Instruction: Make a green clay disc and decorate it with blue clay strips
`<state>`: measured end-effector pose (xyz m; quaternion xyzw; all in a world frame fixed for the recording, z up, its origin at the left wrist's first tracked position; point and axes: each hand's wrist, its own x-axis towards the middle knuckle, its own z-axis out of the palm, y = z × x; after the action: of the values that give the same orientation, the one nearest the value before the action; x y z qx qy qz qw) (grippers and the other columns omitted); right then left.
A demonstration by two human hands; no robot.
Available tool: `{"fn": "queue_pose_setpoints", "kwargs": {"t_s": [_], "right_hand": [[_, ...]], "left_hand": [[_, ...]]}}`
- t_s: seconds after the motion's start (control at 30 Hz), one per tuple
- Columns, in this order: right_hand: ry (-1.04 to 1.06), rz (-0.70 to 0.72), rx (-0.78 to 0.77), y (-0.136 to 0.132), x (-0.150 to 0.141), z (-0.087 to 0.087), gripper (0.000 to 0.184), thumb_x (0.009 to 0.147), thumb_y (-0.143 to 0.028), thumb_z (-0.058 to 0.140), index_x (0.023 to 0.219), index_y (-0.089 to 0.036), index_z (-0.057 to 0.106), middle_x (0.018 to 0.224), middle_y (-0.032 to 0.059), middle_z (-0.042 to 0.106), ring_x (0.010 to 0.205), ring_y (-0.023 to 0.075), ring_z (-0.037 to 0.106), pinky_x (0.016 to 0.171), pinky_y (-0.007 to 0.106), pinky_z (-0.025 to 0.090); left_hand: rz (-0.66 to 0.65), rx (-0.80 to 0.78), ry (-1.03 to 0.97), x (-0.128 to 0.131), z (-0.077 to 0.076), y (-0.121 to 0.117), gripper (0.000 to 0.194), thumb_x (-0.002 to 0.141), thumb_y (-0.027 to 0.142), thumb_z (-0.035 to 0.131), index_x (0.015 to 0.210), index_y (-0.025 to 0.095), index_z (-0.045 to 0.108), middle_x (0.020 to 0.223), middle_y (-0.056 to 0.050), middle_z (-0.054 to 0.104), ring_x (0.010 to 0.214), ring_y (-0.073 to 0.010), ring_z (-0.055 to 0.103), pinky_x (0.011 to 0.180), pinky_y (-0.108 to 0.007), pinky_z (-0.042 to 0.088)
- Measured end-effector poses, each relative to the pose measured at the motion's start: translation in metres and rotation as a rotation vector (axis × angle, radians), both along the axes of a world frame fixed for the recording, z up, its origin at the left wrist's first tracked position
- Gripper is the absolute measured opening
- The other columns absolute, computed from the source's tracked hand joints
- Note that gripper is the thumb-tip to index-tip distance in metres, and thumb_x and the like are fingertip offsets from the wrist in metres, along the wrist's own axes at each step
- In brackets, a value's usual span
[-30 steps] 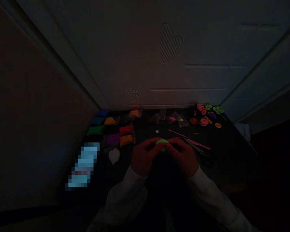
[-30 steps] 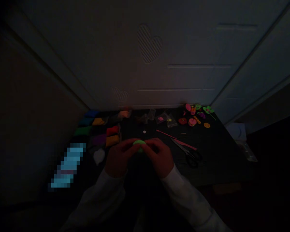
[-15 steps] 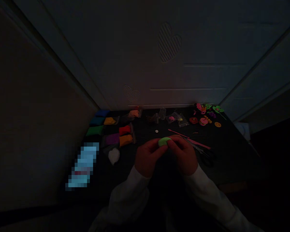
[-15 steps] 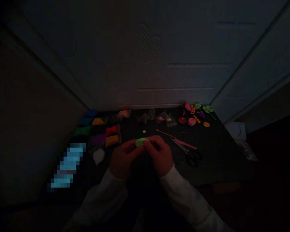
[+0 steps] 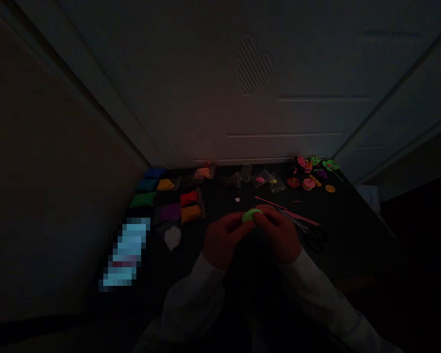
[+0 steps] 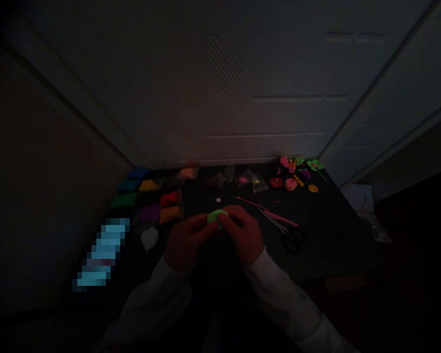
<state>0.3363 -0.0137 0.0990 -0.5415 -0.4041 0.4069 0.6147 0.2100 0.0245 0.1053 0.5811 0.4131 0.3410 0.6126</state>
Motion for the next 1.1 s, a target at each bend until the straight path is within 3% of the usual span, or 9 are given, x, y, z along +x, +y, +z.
{"fn": "queue_pose_setpoints", "kwargs": {"t_s": [0.2, 0.47, 0.67, 0.9, 1.1], "right_hand": [[-0.031, -0.001, -0.004, 0.000, -0.003, 0.000, 0.016, 0.071, -0.035, 0.060, 0.077, -0.021, 0.065, 0.089, 0.0035, 0.060, 0.086, 0.0168, 0.056, 0.080, 0.033, 0.043], [-0.199, -0.009, 0.021, -0.002, -0.003, 0.001, 0.014, 0.072, -0.033, 0.059, 0.076, -0.021, 0.064, 0.087, 0.0035, 0.058, 0.082, 0.0160, 0.055, 0.074, 0.030, 0.043], [-0.067, -0.023, -0.044, -0.006, -0.007, -0.003, 0.031, 0.073, -0.035, 0.057, 0.101, -0.023, 0.057, 0.088, 0.0023, 0.060, 0.080, 0.0149, 0.055, 0.073, 0.029, 0.044], [-0.134, 0.021, -0.026, -0.006, -0.008, -0.002, 0.022, 0.074, -0.035, 0.056, 0.088, -0.019, 0.061, 0.088, 0.0037, 0.060, 0.082, 0.0162, 0.055, 0.075, 0.029, 0.043], [-0.190, -0.060, -0.017, -0.006, -0.006, -0.002, 0.018, 0.075, -0.035, 0.055, 0.082, -0.019, 0.061, 0.082, 0.0026, 0.060, 0.078, 0.0157, 0.055, 0.073, 0.029, 0.043]], "left_hand": [[0.099, 0.001, -0.021, 0.003, -0.001, 0.000, 0.026, 0.068, 0.032, 0.064, 0.088, 0.016, 0.064, 0.080, -0.002, 0.069, 0.070, -0.0136, 0.064, 0.066, -0.021, 0.050], [0.096, -0.022, -0.027, -0.001, 0.000, 0.004, 0.033, 0.064, 0.032, 0.067, 0.093, 0.017, 0.064, 0.088, -0.003, 0.069, 0.079, -0.0171, 0.063, 0.072, -0.025, 0.050], [0.139, 0.000, 0.031, 0.000, 0.002, 0.004, 0.027, 0.066, 0.033, 0.065, 0.088, 0.017, 0.066, 0.084, -0.003, 0.069, 0.077, -0.0169, 0.064, 0.070, -0.025, 0.050], [0.225, 0.038, 0.046, 0.003, -0.003, 0.001, 0.027, 0.066, 0.034, 0.063, 0.088, 0.017, 0.065, 0.085, -0.003, 0.069, 0.078, -0.0170, 0.063, 0.071, -0.026, 0.050], [0.127, -0.036, -0.093, 0.005, -0.010, 0.001, 0.038, 0.066, 0.030, 0.065, 0.101, 0.017, 0.060, 0.098, -0.004, 0.066, 0.089, -0.0170, 0.061, 0.080, -0.027, 0.048]]}}
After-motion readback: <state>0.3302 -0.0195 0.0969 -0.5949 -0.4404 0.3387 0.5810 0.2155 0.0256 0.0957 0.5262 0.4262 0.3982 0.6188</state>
